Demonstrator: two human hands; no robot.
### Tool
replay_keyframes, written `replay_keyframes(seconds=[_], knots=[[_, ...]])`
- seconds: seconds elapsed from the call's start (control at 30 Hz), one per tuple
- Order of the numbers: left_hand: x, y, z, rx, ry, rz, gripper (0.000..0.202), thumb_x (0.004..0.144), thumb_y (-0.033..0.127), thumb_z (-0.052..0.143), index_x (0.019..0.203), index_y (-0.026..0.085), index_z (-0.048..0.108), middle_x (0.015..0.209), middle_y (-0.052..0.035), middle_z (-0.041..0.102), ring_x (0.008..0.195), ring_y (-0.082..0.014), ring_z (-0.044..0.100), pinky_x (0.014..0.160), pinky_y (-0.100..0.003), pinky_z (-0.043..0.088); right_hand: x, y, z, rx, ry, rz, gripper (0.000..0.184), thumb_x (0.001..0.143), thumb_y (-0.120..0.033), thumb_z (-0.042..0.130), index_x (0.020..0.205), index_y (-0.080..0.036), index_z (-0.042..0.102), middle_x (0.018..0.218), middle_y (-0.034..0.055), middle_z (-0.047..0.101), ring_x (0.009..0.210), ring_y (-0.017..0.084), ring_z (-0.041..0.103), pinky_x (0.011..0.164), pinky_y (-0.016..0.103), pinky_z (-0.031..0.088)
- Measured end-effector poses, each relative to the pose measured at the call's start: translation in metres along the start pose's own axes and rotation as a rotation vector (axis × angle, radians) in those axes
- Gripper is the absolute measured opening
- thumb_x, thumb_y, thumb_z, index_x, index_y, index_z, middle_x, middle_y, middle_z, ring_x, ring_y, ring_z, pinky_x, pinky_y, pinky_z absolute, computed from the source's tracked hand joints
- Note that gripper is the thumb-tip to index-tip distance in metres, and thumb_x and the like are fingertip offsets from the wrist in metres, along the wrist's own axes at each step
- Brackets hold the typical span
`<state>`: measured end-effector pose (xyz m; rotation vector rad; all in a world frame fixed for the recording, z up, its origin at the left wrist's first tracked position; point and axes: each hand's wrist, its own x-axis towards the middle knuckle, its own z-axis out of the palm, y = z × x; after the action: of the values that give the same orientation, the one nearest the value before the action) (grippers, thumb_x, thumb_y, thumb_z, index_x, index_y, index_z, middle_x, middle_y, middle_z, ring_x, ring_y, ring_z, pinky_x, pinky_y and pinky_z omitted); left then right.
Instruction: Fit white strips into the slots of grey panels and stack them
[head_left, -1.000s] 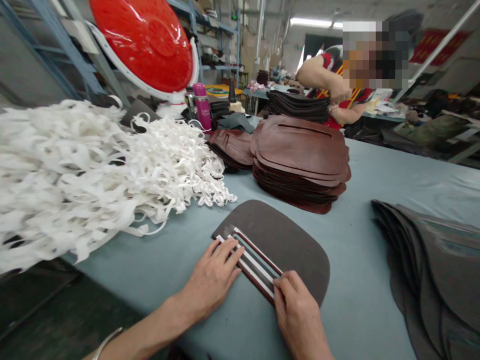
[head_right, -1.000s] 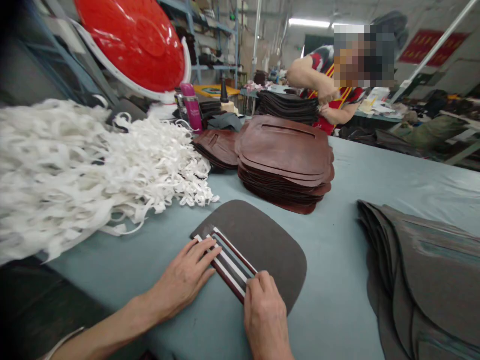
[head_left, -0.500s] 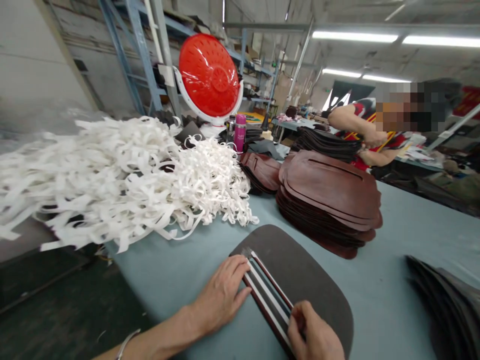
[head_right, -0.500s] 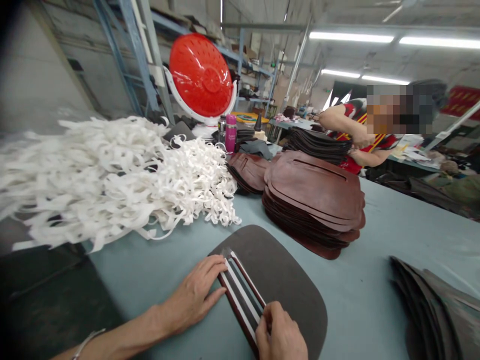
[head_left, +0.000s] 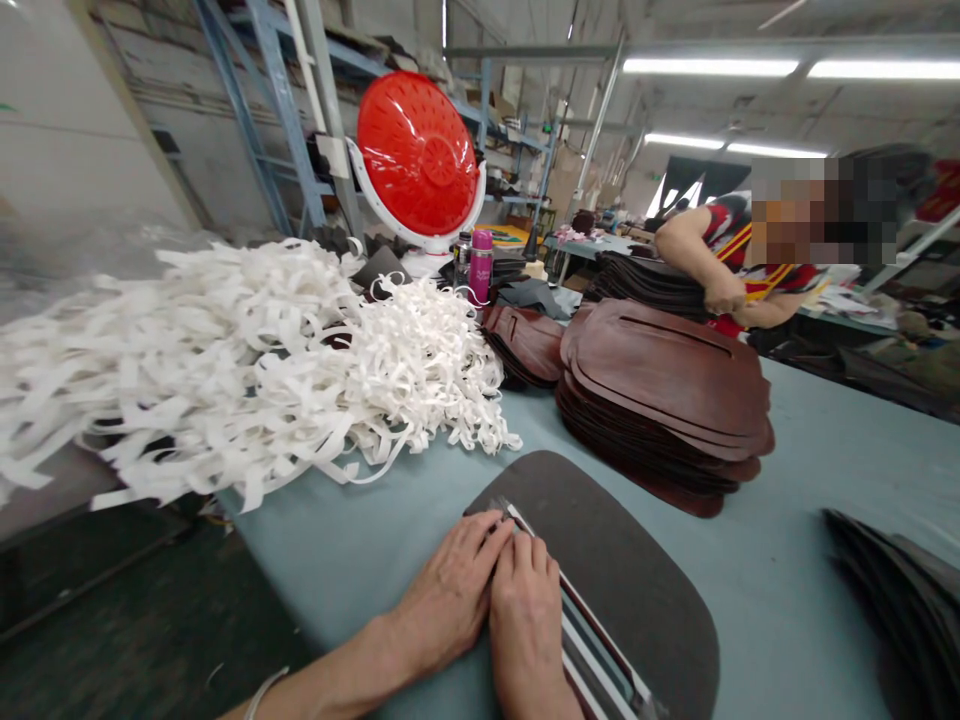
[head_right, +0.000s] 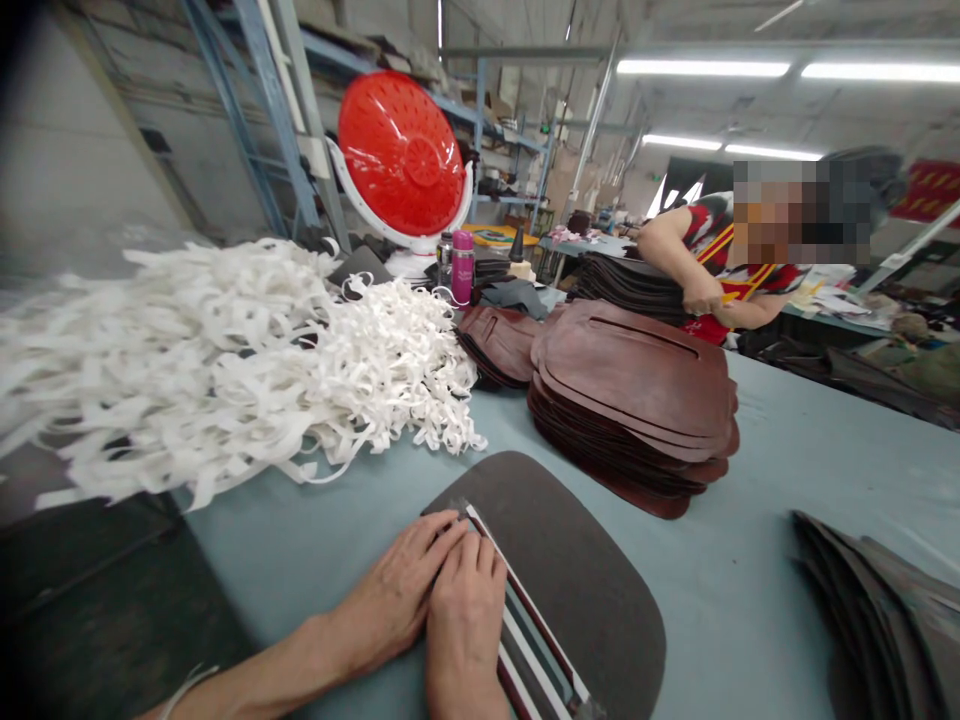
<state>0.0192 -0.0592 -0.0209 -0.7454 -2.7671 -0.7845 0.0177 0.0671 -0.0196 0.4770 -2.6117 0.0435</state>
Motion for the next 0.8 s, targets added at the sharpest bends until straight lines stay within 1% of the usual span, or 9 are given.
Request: replay_keyframes(seconds=[0.07, 0.13, 0.23, 0.3, 0.37, 0.47, 0.6, 0.7, 0.8], knots=[[0.001, 0.001, 0.0, 0.041, -0.014, 0.008, 0.05, 0.09, 0.016, 0.044, 0.139, 0.02, 0.036, 0.14, -0.0087, 0.042, 0.131, -0.0225, 0.036, 0.113, -0.045, 0.037, -0.015, 0.001, -0.003, -0.069, 0.003, -0.035, 0.035, 0.078, 0.001, 0.042, 0.106, -0.006, 0.062, 0.096, 0.0174, 0.061, 0.085, 0.031, 0.055, 0.072, 0.045, 0.047], [0.002, 0.002, 0.0, 0.063, -0.004, -0.006, 0.045, 0.092, 0.02, 0.044, 0.137, 0.018, 0.039, 0.138, -0.0088, 0.044, 0.13, -0.0226, 0.037, 0.113, -0.044, 0.037, -0.037, 0.012, -0.007, -0.103, 0.0, -0.056, 0.035, 0.079, 0.002, 0.042, 0.106, -0.007, 0.062, 0.101, 0.0185, 0.061, 0.089, 0.031, 0.055, 0.074, 0.046, 0.046], [0.003, 0.003, 0.0, 0.072, 0.005, -0.012, 0.044, 0.093, 0.022, 0.044, 0.137, 0.016, 0.04, 0.138, -0.009, 0.044, 0.13, -0.0225, 0.037, 0.113, -0.043, 0.037, -0.065, 0.034, -0.011, -0.122, 0.031, -0.091, 0.038, 0.079, 0.001, 0.042, 0.109, -0.01, 0.061, 0.105, 0.0178, 0.061, 0.093, 0.032, 0.054, 0.076, 0.045, 0.045], [0.003, 0.004, 0.001, 0.078, 0.004, -0.007, 0.045, 0.093, 0.022, 0.044, 0.138, 0.016, 0.039, 0.138, -0.0087, 0.043, 0.129, -0.0227, 0.037, 0.113, -0.043, 0.037, -0.072, 0.041, -0.012, -0.129, 0.027, -0.089, 0.038, 0.078, 0.001, 0.043, 0.11, -0.009, 0.061, 0.104, 0.0169, 0.061, 0.093, 0.031, 0.053, 0.075, 0.044, 0.046], [0.002, 0.004, 0.001, 0.084, 0.005, -0.007, 0.044, 0.093, 0.022, 0.044, 0.137, 0.017, 0.04, 0.138, -0.0088, 0.043, 0.13, -0.0229, 0.037, 0.112, -0.043, 0.038, -0.066, 0.039, -0.013, -0.131, -0.021, -0.057, 0.037, 0.078, 0.001, 0.045, 0.11, -0.009, 0.061, 0.101, 0.0155, 0.06, 0.089, 0.03, 0.053, 0.072, 0.042, 0.046], [0.002, 0.002, 0.001, 0.097, -0.006, 0.019, 0.041, 0.094, 0.019, 0.043, 0.134, 0.018, 0.043, 0.139, -0.0081, 0.043, 0.13, -0.0227, 0.036, 0.112, -0.043, 0.038, -0.043, 0.023, -0.012, -0.091, -0.082, 0.001, 0.033, 0.079, -0.001, 0.048, 0.107, -0.01, 0.062, 0.096, 0.0132, 0.06, 0.084, 0.027, 0.053, 0.069, 0.041, 0.047], [0.004, 0.0, -0.001, 0.112, -0.036, 0.117, 0.038, 0.094, 0.015, 0.04, 0.131, 0.019, 0.046, 0.14, -0.0054, 0.045, 0.13, -0.0222, 0.037, 0.113, -0.044, 0.036, -0.02, 0.004, -0.007, -0.029, -0.054, 0.022, 0.03, 0.077, 0.0, 0.05, 0.102, -0.008, 0.064, 0.092, 0.0119, 0.06, 0.083, 0.027, 0.051, 0.072, 0.044, 0.048], [0.006, 0.001, -0.002, 0.121, -0.027, 0.119, 0.037, 0.093, 0.014, 0.041, 0.128, 0.018, 0.049, 0.133, -0.0057, 0.051, 0.129, -0.0222, 0.039, 0.112, -0.044, 0.037, -0.021, 0.002, -0.007, -0.048, -0.02, 0.007, 0.028, 0.076, 0.001, 0.048, 0.096, -0.008, 0.066, 0.089, 0.012, 0.059, 0.081, 0.027, 0.051, 0.07, 0.044, 0.048], [0.007, 0.002, -0.001, 0.14, -0.011, 0.111, 0.039, 0.092, 0.014, 0.043, 0.13, 0.019, 0.047, 0.132, -0.0053, 0.052, 0.128, -0.0218, 0.04, 0.111, -0.045, 0.038, -0.038, 0.013, -0.013, -0.117, 0.019, -0.019, 0.031, 0.077, 0.002, 0.043, 0.096, -0.006, 0.066, 0.09, 0.0145, 0.06, 0.081, 0.028, 0.051, 0.068, 0.043, 0.047]])
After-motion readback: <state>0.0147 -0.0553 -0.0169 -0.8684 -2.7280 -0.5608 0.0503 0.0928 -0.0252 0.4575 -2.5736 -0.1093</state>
